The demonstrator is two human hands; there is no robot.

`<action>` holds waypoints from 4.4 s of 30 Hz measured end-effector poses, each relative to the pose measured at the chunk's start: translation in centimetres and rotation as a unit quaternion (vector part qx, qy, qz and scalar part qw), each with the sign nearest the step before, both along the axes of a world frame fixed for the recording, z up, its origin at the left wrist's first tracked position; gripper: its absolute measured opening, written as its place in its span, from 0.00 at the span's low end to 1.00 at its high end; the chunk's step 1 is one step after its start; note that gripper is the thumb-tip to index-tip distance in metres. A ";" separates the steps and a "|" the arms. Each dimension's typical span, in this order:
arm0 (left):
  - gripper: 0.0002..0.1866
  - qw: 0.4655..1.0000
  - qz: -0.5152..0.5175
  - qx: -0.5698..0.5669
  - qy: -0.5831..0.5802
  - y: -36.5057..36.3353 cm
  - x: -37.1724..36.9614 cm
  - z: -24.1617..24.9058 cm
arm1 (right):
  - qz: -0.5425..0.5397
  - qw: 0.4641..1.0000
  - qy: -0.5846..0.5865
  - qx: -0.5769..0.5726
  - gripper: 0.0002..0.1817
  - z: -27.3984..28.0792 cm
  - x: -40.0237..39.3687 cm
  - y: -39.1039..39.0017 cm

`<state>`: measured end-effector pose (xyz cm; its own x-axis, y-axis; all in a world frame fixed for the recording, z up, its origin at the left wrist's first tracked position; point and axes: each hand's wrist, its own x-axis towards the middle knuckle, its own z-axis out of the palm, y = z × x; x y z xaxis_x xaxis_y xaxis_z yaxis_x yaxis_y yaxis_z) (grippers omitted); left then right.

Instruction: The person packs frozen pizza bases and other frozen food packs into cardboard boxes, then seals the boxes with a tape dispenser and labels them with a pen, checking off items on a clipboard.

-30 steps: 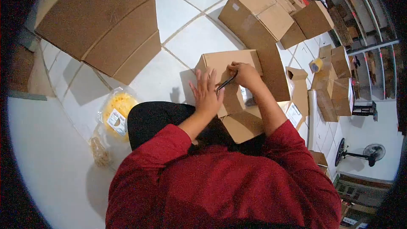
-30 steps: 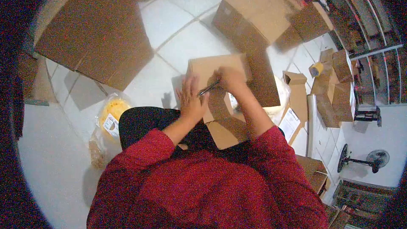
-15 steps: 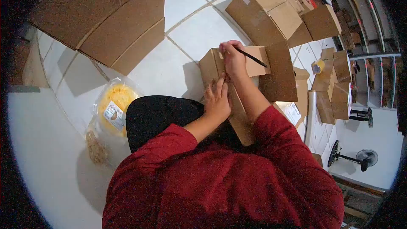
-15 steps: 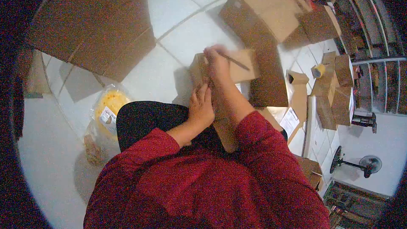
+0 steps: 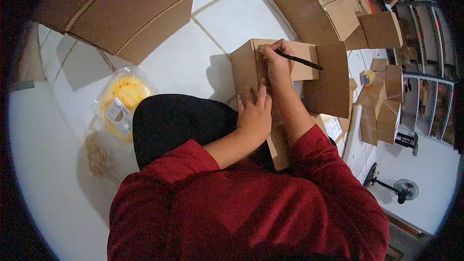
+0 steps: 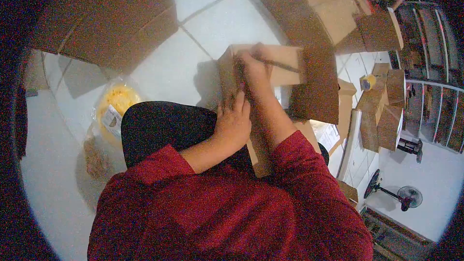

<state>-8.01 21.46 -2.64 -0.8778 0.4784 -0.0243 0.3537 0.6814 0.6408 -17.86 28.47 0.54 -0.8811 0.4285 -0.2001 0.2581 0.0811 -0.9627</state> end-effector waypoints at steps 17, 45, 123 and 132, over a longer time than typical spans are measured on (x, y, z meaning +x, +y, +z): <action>0.21 0.996 -0.034 -0.087 -0.002 0.3 0.2 -0.2 | 0.004 0.995 0.049 0.081 0.07 -2.9 -0.8 1.7; 0.21 0.998 -0.020 -0.063 0.024 0.6 0.3 -0.7 | -0.025 0.992 0.041 0.120 0.10 -1.8 -0.5 0.7; 0.27 0.998 -0.023 -0.063 0.014 0.4 0.2 -0.3 | -0.022 0.967 0.106 0.230 0.08 -4.5 -1.2 3.7; 0.27 0.996 -0.018 -0.080 0.028 0.6 0.2 -0.7 | -0.078 0.977 0.101 0.171 0.08 -4.3 -1.1 3.0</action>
